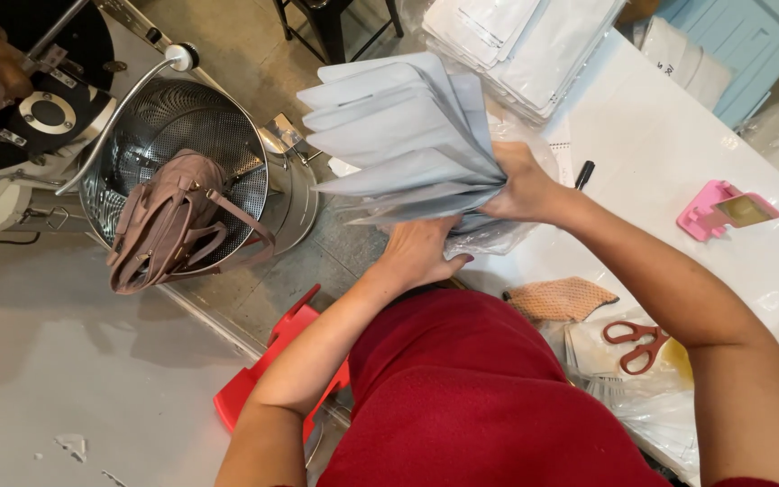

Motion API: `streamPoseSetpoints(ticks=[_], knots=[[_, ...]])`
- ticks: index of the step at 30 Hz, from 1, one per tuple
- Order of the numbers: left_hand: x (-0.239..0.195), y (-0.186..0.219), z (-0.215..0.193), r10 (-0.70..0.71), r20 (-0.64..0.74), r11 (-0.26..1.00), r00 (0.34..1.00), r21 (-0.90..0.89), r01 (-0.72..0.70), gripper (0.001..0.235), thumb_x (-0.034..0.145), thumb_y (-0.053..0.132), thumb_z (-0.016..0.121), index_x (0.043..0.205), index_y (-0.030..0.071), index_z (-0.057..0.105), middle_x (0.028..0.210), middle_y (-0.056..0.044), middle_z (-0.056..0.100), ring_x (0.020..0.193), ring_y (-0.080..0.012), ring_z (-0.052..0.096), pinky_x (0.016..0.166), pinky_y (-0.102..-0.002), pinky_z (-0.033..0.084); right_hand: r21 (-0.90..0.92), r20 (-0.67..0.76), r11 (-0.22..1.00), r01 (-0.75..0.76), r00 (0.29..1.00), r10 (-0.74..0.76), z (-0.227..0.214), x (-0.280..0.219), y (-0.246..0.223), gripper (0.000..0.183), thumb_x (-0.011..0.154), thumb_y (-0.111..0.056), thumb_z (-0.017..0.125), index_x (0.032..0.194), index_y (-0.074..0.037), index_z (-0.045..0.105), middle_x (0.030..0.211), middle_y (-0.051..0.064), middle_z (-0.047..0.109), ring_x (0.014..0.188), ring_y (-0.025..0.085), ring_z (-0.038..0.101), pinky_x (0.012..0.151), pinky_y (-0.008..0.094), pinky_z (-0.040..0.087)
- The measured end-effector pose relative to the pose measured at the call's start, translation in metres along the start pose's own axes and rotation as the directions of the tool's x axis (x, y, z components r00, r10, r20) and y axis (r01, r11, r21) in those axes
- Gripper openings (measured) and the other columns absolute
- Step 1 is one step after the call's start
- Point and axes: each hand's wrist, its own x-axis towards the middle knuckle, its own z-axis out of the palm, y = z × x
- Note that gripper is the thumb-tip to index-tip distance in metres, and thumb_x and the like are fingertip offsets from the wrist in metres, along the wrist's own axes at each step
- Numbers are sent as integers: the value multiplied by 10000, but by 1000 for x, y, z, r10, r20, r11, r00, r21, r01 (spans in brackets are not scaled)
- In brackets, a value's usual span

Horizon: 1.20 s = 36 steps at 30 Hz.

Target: Packaging items into plastic bags and shipping mailers, including taping and labeling.

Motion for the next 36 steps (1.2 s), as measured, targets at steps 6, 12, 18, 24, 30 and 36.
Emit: streamPoseSetpoints(ticks=[6, 12, 18, 24, 30, 36], knots=[[11, 8, -11, -53, 62, 998, 997, 40, 51, 630, 797, 590, 634, 1096, 38, 692, 957, -229, 748, 984, -439, 715, 821, -559, 526, -59, 4, 988, 144, 990, -144, 10, 9, -36, 396, 753, -230, 922, 975, 9, 696, 905, 186, 707, 776, 437, 700, 679, 442, 569], [3, -6, -11, 147, -170, 986, 974, 105, -131, 640, 694, 611, 758, 1008, 56, 705, 999, -176, 720, 1045, -372, 663, 939, -465, 400, -44, -29, 988, 150, 988, -151, -4, -15, -21, 472, 718, -244, 947, 1012, 42, 716, 955, 195, 731, 840, 445, 722, 731, 441, 585], [-4, 7, -51, 389, -147, 884, 909, 338, -324, 291, 807, 506, 624, 748, 228, 684, 774, -62, 758, 949, -337, 681, 850, -455, 428, -38, 92, 998, -42, 995, 46, -12, -21, -9, 394, 818, -289, 874, 1058, -32, 697, 956, 151, 730, 893, 431, 713, 719, 469, 559], [-9, 11, -40, 411, -318, 895, 854, 319, -312, 296, 844, 485, 665, 800, 202, 736, 779, -66, 756, 891, -297, 705, 836, -417, 508, -153, 275, 987, -37, 958, 78, -29, 0, -37, 318, 812, -55, 724, 1100, 41, 634, 973, 273, 680, 928, 537, 653, 739, 578, 541], [-10, -4, -3, 419, -515, 906, 748, 292, -307, 303, 889, 460, 714, 862, 170, 798, 786, -70, 753, 821, -249, 734, 820, -373, 604, -385, 480, 908, -166, 804, 351, -28, 35, -84, 561, 751, 1, 715, 1290, -32, 565, 1190, 293, 681, 1110, 536, 635, 900, 624, 531], [-24, -20, -10, 15, -233, 995, 972, 95, 7, 455, 926, 582, 592, 1063, 184, 765, 1041, -85, 790, 1062, -244, 735, 883, -388, 586, -434, 460, 899, -54, 845, 273, -38, 15, -54, 502, 730, 44, 721, 1221, 23, 614, 1129, 302, 692, 1131, 500, 635, 932, 559, 549]])
